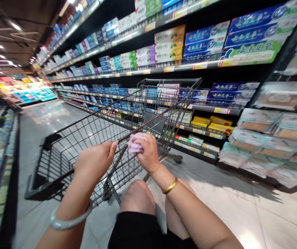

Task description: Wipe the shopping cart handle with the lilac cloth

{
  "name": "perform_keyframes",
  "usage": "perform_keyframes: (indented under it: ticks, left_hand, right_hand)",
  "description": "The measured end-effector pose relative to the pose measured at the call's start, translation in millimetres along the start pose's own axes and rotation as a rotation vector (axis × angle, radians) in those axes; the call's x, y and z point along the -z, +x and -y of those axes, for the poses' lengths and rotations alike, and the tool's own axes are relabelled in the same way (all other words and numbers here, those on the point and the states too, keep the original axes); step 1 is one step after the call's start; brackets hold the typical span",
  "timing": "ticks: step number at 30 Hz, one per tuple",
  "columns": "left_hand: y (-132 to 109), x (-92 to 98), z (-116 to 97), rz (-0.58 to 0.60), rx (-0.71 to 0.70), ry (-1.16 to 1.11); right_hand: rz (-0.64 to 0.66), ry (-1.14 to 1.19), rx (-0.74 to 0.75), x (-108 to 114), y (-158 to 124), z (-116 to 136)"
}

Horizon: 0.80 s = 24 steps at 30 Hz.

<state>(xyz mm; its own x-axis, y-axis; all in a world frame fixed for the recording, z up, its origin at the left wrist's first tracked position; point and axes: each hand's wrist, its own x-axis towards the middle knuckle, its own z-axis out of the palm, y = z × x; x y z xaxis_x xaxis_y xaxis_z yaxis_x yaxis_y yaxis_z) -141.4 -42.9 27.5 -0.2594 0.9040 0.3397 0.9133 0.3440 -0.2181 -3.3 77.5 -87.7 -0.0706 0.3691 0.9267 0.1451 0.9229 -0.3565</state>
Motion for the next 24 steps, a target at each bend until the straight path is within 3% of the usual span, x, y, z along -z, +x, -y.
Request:
perform_keyframes:
  ticks: [3,8,10,13,16,21,24]
  left_hand:
    - [-0.3,0.6,-0.9,0.010,0.007,0.015]
    - [-1.7,1.8,2.8,0.022,-0.042,0.007]
    - [-1.2,3.6,4.6,0.020,-0.077,0.012]
    - [5.0,8.9,-0.2,-0.081,-0.134,0.028]
    - [20.7,15.9,-18.2,-0.137,-0.186,-0.077]
    - [54.7,24.9,-58.3,-0.086,-0.189,-0.143]
    - [67.0,21.4,-73.3,-0.044,-0.167,-0.138]
  right_hand:
    - [-0.007,-0.035,-0.035,6.9,15.4,-6.9]
    - [0.152,-0.049,-0.004,8.2,-20.4,-17.4]
    - [0.106,-0.052,-0.009,11.6,-18.1,-20.5]
    - [-0.074,-0.081,-0.057,19.4,12.2,-24.3]
    - [-0.098,-0.090,-0.091,21.3,31.4,-27.3]
    - [0.018,-0.064,-0.105,15.0,5.7,-29.9]
    - [-0.063,-0.063,-0.122,17.9,15.0,-31.7]
